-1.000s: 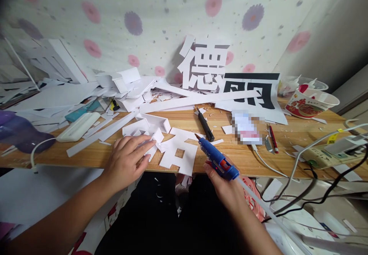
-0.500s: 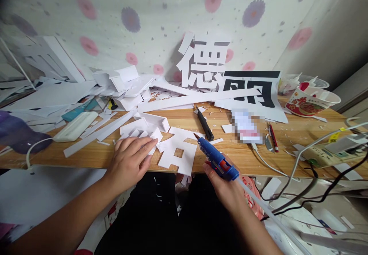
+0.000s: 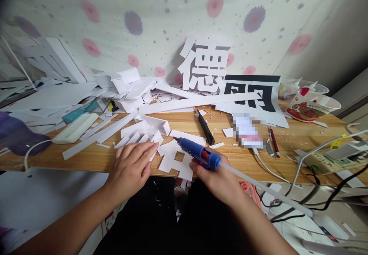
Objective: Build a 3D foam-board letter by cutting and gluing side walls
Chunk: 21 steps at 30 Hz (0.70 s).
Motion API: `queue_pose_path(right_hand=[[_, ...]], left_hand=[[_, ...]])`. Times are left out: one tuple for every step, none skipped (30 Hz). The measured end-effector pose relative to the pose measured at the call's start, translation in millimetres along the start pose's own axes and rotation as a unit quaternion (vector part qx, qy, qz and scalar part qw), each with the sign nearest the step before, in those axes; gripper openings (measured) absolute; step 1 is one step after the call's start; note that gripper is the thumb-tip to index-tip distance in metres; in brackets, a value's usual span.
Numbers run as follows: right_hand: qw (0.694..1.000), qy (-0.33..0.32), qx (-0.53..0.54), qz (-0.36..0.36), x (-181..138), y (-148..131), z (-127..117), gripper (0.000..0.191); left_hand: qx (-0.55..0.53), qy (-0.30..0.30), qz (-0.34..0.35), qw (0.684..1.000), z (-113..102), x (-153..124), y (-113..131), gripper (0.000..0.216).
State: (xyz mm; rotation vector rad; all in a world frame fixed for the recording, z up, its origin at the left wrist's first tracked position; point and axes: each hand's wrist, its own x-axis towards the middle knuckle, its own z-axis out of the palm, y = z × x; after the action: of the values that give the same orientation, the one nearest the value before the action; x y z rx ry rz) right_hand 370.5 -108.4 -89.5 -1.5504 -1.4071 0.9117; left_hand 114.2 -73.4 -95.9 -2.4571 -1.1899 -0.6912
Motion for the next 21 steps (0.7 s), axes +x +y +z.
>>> queue_pose_path(right_hand=[[1.0,-0.016,-0.016,-0.018,6,-7,2,0.029],[0.998,-0.036,-0.035,-0.038,12,-15,4,0.027],[0.995,-0.06,-0.055,-0.058,18,-22,6,0.025],[0.991,-0.083,-0.074,-0.075,24,-28,8,0.023],[0.987,-0.103,-0.088,-0.087,29,-33,10,0.022],[0.984,-0.117,-0.094,-0.093,34,-37,12,0.022],[0.983,-0.129,-0.096,-0.094,37,-41,13,0.023],[0.982,-0.138,-0.094,-0.092,41,-43,14,0.023],[0.982,-0.142,-0.093,-0.089,43,-45,15,0.023],[0.981,-0.144,-0.093,-0.087,45,-46,16,0.023],[0.981,-0.144,-0.098,-0.088,47,-46,17,0.023],[0.98,-0.142,-0.107,-0.09,48,-47,17,0.023],[0.979,-0.14,-0.117,-0.094,49,-47,17,0.022],[0.977,-0.14,-0.128,-0.099,50,-48,17,0.021],[0.975,-0.14,-0.139,-0.103,50,-49,17,0.018],[0.973,-0.14,-0.15,-0.106,51,-50,16,0.014],[0.971,-0.139,-0.16,-0.108,51,-51,16,0.011],[0.97,-0.137,-0.168,-0.11,51,-52,16,0.008],[0.969,-0.135,-0.173,-0.111,51,-53,16,0.007],[0.969,-0.135,-0.176,-0.109,51,-54,16,0.007],[0.969,-0.137,-0.178,-0.106,51,-54,16,0.008]], left_hand=[[-0.001,-0.002,-0.003,1.0,0,-1,1,0.052],[-0.002,-0.005,-0.006,1.0,0,-2,1,0.053],[-0.004,-0.008,-0.01,1.0,1,-3,2,0.053],[-0.007,-0.009,-0.015,1.0,1,-4,3,0.053],[-0.01,-0.009,-0.02,1.0,2,-4,4,0.053],[-0.014,-0.008,-0.025,1.0,3,-5,4,0.054],[-0.017,-0.004,-0.03,0.999,4,-6,5,0.055],[-0.021,-0.001,-0.035,0.999,6,-7,5,0.056],[-0.023,0.003,-0.039,0.999,7,-7,6,0.056],[-0.026,0.005,-0.041,0.999,8,-8,6,0.057],[-0.028,0.007,-0.042,0.999,8,-8,7,0.058],[-0.028,0.009,-0.044,0.999,8,-8,7,0.058],[-0.027,0.012,-0.046,0.998,8,-9,8,0.059],[-0.023,0.016,-0.051,0.998,7,-9,9,0.058],[-0.016,0.021,-0.058,0.998,6,-8,10,0.058],[-0.009,0.025,-0.067,0.997,5,-8,11,0.057],[-0.002,0.029,-0.077,0.997,4,-8,12,0.056],[0.003,0.03,-0.085,0.996,3,-8,13,0.056],[0.006,0.03,-0.09,0.995,2,-8,15,0.055],[0.006,0.027,-0.094,0.995,2,-8,16,0.055],[0.006,0.023,-0.097,0.995,2,-8,17,0.055]])
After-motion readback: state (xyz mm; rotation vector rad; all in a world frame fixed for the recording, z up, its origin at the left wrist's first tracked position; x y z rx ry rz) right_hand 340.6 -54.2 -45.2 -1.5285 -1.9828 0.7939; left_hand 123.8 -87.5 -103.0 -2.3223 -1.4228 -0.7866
